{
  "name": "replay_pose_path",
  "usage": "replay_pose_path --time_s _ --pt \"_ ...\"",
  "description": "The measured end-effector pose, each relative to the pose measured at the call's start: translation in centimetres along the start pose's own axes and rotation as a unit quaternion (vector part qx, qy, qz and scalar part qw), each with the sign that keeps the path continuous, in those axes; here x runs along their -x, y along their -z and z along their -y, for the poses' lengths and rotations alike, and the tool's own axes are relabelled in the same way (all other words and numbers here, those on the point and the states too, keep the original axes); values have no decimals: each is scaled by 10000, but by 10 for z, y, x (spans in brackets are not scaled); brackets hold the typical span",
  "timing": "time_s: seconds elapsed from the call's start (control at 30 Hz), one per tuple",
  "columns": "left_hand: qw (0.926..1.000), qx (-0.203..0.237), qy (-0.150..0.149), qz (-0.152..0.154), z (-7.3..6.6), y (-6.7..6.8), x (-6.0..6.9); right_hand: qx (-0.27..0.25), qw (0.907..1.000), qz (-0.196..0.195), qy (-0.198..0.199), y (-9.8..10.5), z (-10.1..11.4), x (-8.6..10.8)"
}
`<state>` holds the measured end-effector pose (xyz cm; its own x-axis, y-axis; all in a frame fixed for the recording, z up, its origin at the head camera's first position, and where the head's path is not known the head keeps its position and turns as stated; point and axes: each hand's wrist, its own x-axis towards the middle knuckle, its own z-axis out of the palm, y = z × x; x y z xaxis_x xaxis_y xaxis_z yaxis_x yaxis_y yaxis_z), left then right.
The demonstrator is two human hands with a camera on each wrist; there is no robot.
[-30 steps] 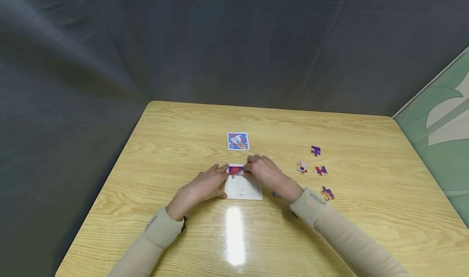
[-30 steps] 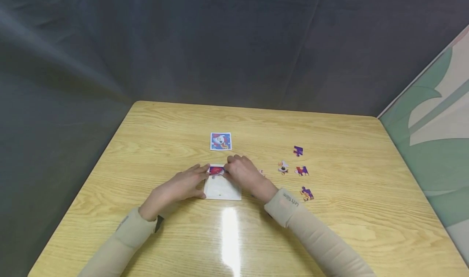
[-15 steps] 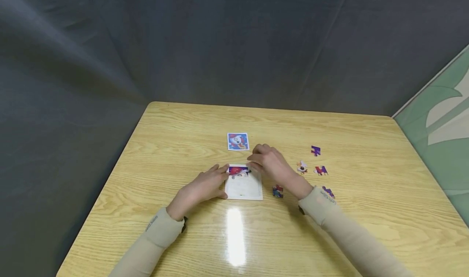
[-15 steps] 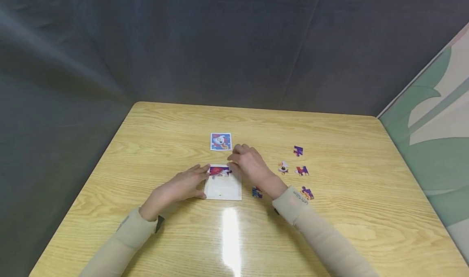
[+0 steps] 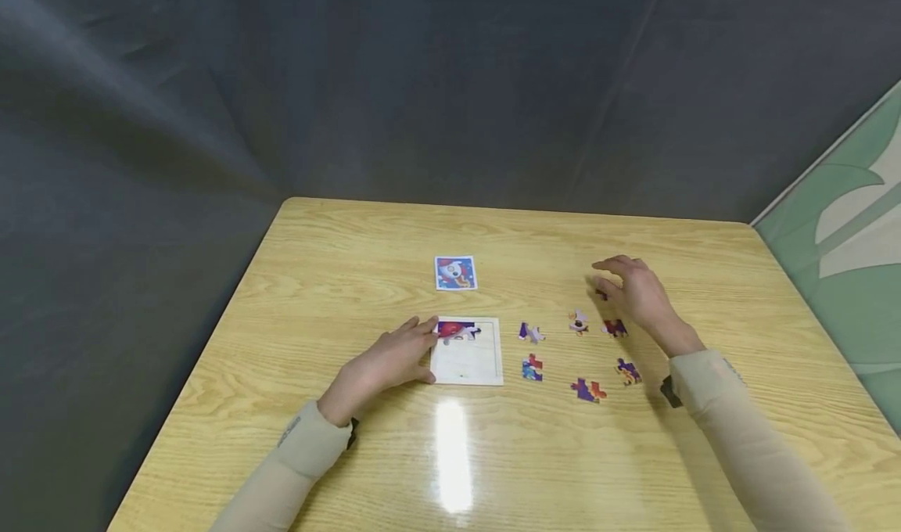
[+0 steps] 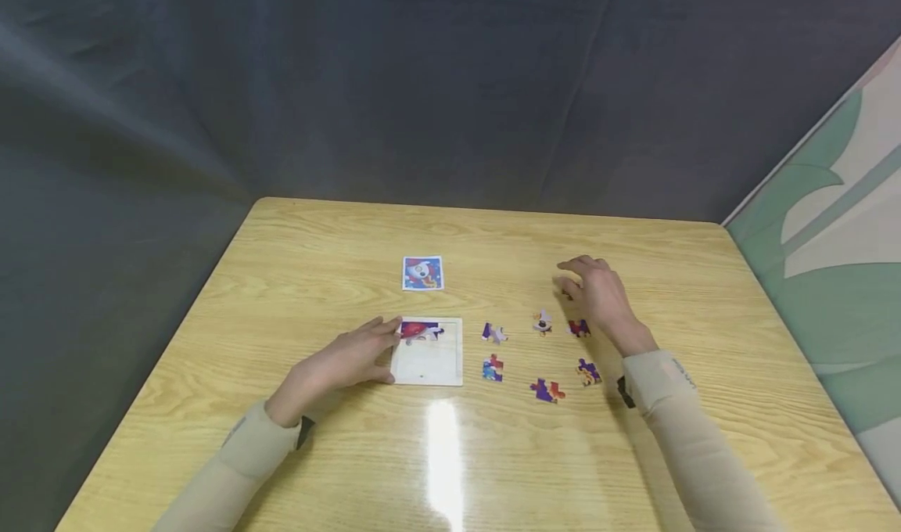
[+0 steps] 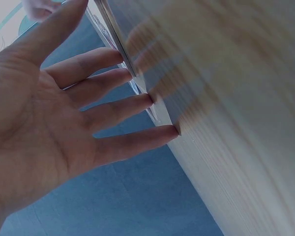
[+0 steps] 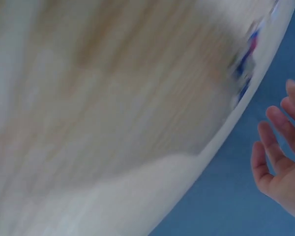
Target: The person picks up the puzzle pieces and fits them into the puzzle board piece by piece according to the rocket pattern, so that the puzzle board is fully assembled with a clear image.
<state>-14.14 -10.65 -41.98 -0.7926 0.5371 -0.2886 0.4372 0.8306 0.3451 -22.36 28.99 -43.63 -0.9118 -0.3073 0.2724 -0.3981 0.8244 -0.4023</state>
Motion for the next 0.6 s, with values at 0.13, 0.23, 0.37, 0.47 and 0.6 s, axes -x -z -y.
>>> replay_pose_path --time_s 0.13,0.23,0.37,0.47,0.6 --pt "10000 9 -14 -15 1 0 1 -212 9953 660 -670 10 -18 9" --pt "9999 19 -71 -91 1 0 1 -298 9908 1024 -834 11 -25 11" --pt "9998 55 -138 -153 2 -1 0 -258 9912 1109 -679 8 -32 12" --pt "9998 57 -125 -137 2 -2 0 -259 9929 1026 -541 5 -35 13" --pt "9999 64 -117 -108 4 -6 2 -194 9934 1005 -523 0 -36 16"
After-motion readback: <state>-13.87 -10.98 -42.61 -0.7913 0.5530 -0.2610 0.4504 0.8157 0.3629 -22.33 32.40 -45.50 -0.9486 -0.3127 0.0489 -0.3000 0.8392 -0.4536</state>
